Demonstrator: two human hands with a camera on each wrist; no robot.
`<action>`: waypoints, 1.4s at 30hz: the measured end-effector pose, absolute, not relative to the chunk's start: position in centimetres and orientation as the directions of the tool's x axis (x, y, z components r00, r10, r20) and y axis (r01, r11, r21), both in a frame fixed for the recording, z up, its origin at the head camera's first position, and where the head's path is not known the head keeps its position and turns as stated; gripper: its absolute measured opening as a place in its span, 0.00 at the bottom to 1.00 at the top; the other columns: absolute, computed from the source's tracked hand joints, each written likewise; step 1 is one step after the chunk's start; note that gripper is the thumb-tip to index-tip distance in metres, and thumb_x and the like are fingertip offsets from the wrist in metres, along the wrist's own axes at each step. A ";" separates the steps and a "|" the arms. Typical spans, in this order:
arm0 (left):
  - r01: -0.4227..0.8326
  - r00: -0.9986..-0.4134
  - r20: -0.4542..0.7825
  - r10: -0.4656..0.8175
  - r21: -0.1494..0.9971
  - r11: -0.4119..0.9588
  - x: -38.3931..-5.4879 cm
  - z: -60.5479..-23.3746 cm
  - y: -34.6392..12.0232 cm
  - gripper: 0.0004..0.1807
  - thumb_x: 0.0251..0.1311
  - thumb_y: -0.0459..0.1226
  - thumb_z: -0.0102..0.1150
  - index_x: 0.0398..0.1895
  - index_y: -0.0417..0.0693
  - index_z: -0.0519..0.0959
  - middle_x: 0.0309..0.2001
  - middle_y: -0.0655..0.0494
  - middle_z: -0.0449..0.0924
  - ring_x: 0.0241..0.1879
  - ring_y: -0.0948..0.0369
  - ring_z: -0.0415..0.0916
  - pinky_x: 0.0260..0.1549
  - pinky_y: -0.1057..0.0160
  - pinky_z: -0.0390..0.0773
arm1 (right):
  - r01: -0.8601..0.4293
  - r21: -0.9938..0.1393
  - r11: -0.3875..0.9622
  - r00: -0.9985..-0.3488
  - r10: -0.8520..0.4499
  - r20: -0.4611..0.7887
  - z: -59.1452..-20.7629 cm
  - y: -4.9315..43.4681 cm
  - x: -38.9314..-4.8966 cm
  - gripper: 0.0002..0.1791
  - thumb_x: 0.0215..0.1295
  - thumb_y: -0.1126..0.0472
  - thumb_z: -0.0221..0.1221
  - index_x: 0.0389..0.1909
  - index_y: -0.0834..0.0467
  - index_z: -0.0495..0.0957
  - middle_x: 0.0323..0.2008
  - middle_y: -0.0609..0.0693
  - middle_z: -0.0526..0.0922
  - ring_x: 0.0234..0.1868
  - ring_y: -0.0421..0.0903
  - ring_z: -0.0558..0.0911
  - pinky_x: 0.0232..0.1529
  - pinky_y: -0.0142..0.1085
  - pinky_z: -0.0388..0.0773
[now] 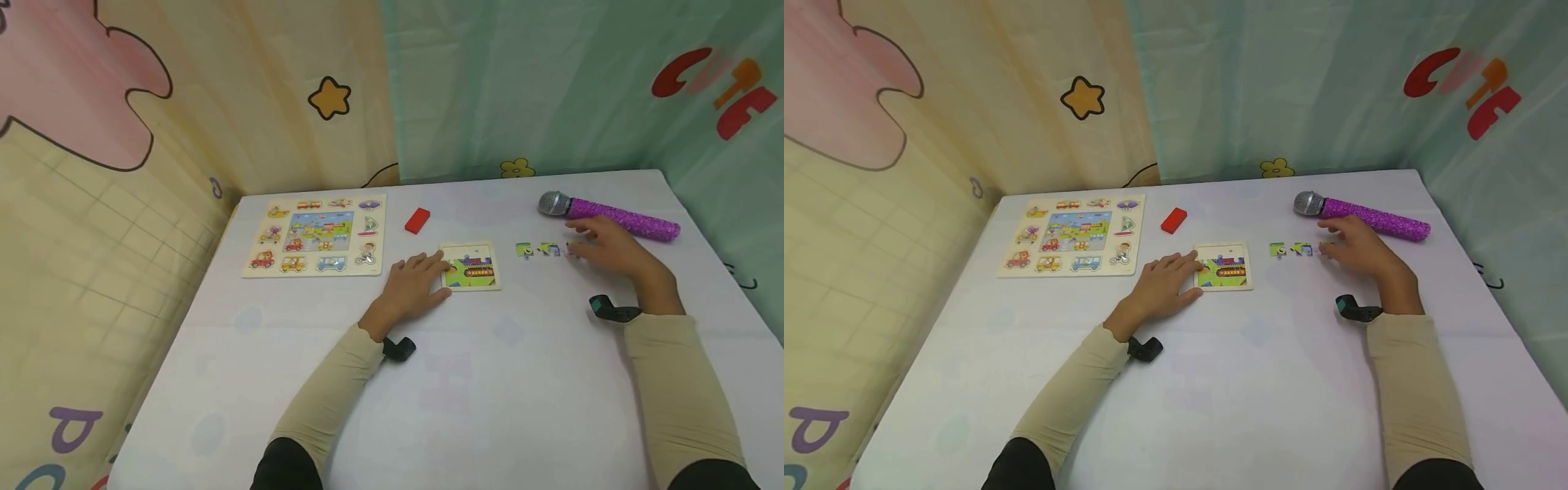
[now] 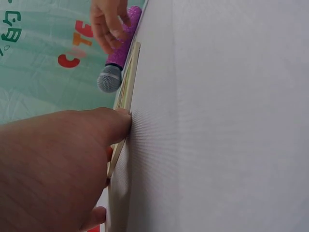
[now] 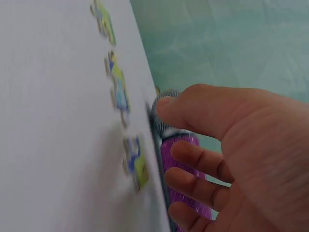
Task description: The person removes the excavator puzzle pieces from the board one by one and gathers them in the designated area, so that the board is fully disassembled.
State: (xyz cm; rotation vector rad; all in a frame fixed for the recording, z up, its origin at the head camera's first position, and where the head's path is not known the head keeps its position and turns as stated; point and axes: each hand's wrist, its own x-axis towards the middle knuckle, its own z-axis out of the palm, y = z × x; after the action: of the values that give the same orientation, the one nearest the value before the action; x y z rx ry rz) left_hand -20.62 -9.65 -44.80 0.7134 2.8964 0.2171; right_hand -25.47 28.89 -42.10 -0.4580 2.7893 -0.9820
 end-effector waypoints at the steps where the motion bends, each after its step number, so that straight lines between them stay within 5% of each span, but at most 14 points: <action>1: 0.450 -0.875 -0.111 0.471 0.173 0.876 -20.6 -44.8 -9.6 0.31 0.72 0.58 0.52 0.75 0.65 0.64 0.80 0.61 0.50 0.76 0.53 0.50 0.68 0.42 0.57 | -0.258 -0.627 0.735 -0.936 -0.351 -0.026 -41.7 27.9 -25.4 0.27 0.72 0.63 0.60 0.68 0.68 0.68 0.60 0.70 0.70 0.59 0.69 0.69 0.56 0.66 0.68; 10: 0.454 -0.873 -0.121 0.473 0.151 0.878 -20.8 -44.5 -9.5 0.30 0.72 0.58 0.50 0.74 0.65 0.65 0.80 0.61 0.50 0.76 0.53 0.51 0.67 0.42 0.58 | -0.468 -0.574 0.672 -0.781 -0.618 -0.088 -41.0 14.8 -25.8 0.24 0.71 0.61 0.63 0.65 0.62 0.75 0.55 0.58 0.78 0.56 0.56 0.76 0.58 0.56 0.73; 14: 0.441 -0.877 -0.131 0.463 0.169 0.882 -20.6 -44.8 -9.4 0.36 0.72 0.60 0.50 0.78 0.60 0.59 0.79 0.59 0.54 0.76 0.54 0.52 0.68 0.43 0.57 | -0.501 -0.444 0.743 -0.782 -0.608 -0.135 -41.2 11.2 -25.8 0.23 0.68 0.59 0.66 0.62 0.61 0.80 0.55 0.58 0.79 0.57 0.56 0.75 0.59 0.57 0.71; 18: 0.423 -0.882 -0.137 0.450 0.187 0.886 -20.5 -44.8 -9.2 0.43 0.71 0.60 0.50 0.82 0.54 0.51 0.77 0.57 0.58 0.76 0.54 0.52 0.68 0.44 0.56 | -0.485 -0.367 0.794 -0.806 -0.569 -0.167 -41.3 10.3 -25.7 0.19 0.66 0.59 0.68 0.56 0.60 0.84 0.52 0.56 0.81 0.56 0.56 0.76 0.57 0.58 0.69; 31: 0.402 -0.895 -0.135 0.426 0.170 0.900 -20.5 -44.8 -9.7 0.44 0.70 0.61 0.50 0.82 0.54 0.49 0.77 0.56 0.59 0.76 0.55 0.52 0.69 0.44 0.56 | -0.459 -0.450 0.766 -0.796 -0.580 -0.175 -42.0 9.6 -26.1 0.12 0.65 0.62 0.67 0.46 0.60 0.78 0.40 0.52 0.76 0.44 0.52 0.72 0.47 0.50 0.69; 42: 0.412 -0.891 -0.132 0.434 0.165 0.896 -20.5 -44.7 -9.7 0.45 0.71 0.61 0.50 0.82 0.53 0.49 0.77 0.54 0.59 0.76 0.55 0.51 0.69 0.44 0.55 | -0.464 -0.556 0.690 -0.775 -0.620 -0.123 -42.2 10.4 -26.1 0.12 0.67 0.65 0.66 0.48 0.62 0.77 0.44 0.54 0.78 0.44 0.51 0.75 0.53 0.46 0.76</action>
State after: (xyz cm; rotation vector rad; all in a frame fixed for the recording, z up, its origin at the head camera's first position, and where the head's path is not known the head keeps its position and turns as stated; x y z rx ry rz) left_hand -20.52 -9.69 -44.71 0.6516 2.8962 0.1983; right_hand -26.08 10.40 -42.25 -0.8579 2.6003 -0.7359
